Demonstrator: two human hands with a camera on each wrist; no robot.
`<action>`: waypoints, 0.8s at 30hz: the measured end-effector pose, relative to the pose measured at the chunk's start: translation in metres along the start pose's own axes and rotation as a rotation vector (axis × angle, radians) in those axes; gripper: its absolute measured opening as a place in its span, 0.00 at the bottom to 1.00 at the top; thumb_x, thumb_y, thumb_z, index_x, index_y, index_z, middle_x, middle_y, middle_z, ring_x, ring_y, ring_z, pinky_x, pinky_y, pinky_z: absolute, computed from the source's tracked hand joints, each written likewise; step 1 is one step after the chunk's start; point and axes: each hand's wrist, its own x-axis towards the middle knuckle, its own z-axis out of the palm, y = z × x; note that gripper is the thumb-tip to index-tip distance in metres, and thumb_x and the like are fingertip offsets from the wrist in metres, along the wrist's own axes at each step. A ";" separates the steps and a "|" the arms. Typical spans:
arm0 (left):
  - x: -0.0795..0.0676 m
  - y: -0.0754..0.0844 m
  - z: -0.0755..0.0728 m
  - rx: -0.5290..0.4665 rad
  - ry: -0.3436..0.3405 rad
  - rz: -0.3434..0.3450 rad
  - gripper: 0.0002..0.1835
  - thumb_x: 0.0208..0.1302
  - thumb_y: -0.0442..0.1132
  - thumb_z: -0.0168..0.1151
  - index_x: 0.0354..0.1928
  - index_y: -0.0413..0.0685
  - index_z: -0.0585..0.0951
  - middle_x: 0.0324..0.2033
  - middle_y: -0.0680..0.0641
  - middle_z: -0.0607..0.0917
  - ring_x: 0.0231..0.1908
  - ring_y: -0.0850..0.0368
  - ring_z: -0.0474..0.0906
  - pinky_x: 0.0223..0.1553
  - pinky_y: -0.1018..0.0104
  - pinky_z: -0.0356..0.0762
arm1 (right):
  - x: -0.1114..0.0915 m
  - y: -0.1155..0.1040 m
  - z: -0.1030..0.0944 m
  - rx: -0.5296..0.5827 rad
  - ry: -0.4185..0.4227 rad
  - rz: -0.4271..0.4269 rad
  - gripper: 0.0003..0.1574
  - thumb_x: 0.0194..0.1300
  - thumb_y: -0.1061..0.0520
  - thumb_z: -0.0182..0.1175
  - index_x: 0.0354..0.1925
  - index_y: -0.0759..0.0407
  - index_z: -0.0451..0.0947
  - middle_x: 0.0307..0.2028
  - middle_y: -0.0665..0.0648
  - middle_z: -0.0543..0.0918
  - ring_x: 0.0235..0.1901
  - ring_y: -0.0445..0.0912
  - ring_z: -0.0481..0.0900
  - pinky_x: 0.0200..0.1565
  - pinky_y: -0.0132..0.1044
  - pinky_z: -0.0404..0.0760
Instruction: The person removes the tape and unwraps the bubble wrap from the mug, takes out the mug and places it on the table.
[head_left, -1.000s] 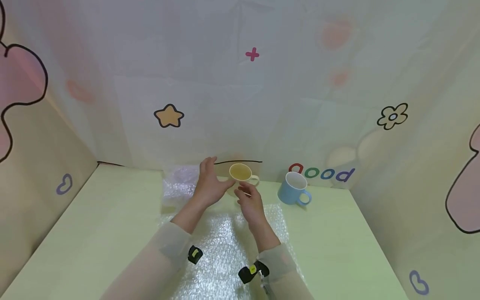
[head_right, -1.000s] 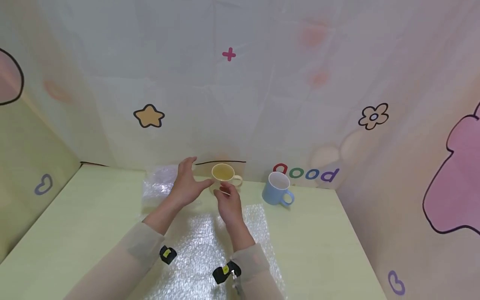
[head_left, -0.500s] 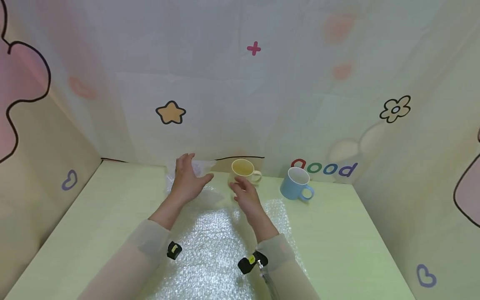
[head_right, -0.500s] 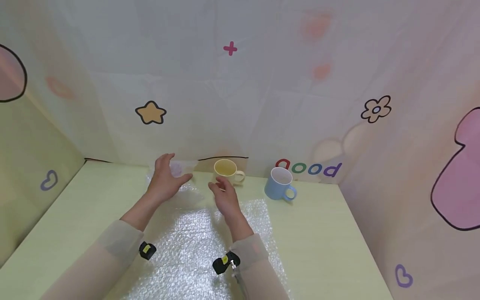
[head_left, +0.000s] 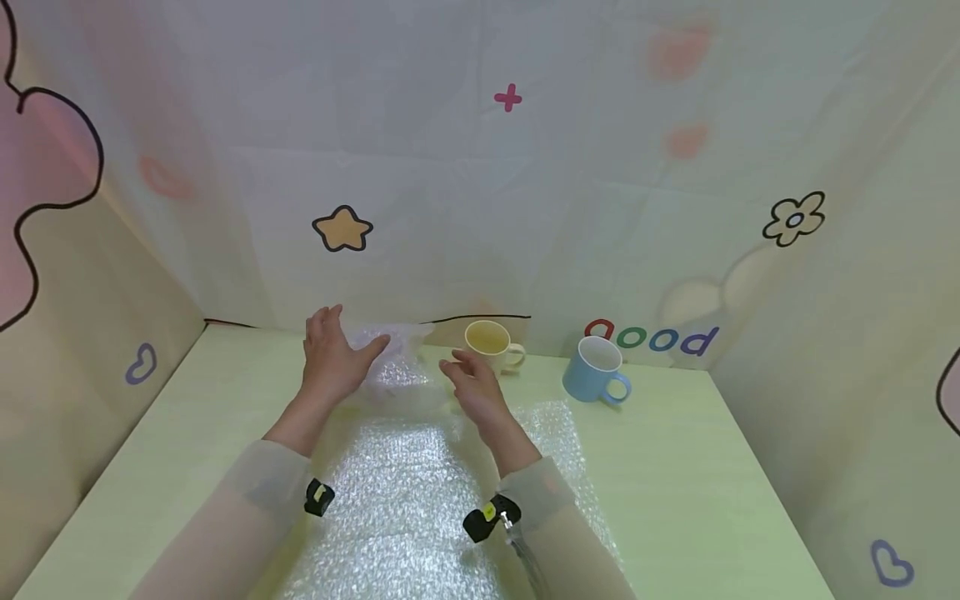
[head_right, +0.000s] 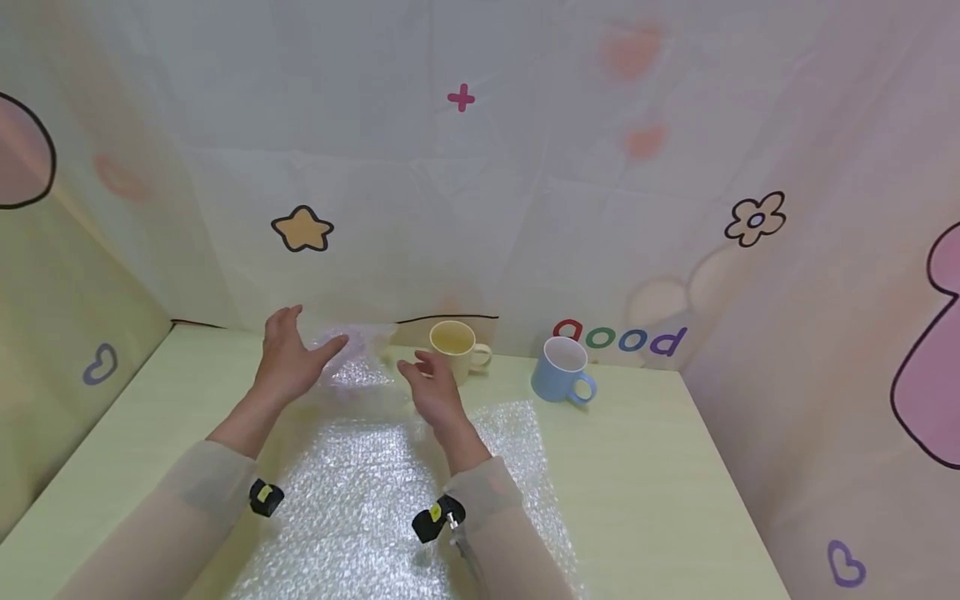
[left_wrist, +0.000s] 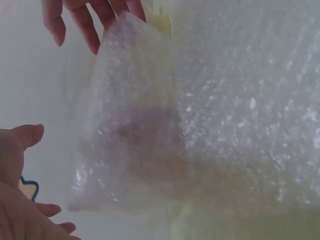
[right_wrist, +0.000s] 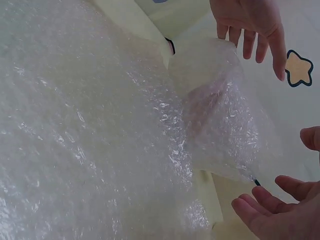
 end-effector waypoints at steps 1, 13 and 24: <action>0.000 -0.003 -0.001 0.000 -0.007 -0.014 0.54 0.69 0.59 0.64 0.81 0.37 0.46 0.80 0.32 0.44 0.78 0.28 0.43 0.75 0.31 0.54 | 0.001 -0.001 0.002 -0.012 -0.006 0.004 0.38 0.74 0.43 0.59 0.73 0.60 0.68 0.66 0.66 0.77 0.66 0.62 0.75 0.67 0.56 0.75; 0.003 -0.027 -0.001 -0.060 -0.106 -0.204 0.61 0.68 0.66 0.62 0.82 0.39 0.37 0.79 0.27 0.46 0.76 0.25 0.54 0.73 0.31 0.58 | 0.009 -0.014 0.028 -0.260 -0.072 0.028 0.48 0.71 0.33 0.60 0.76 0.60 0.64 0.72 0.68 0.71 0.71 0.63 0.70 0.69 0.59 0.72; 0.006 -0.040 0.004 -0.129 -0.148 -0.254 0.61 0.68 0.65 0.63 0.82 0.36 0.38 0.80 0.27 0.47 0.78 0.27 0.47 0.76 0.32 0.55 | 0.021 -0.028 0.047 -0.431 -0.077 0.029 0.54 0.70 0.26 0.55 0.76 0.62 0.64 0.73 0.64 0.71 0.73 0.60 0.70 0.71 0.55 0.72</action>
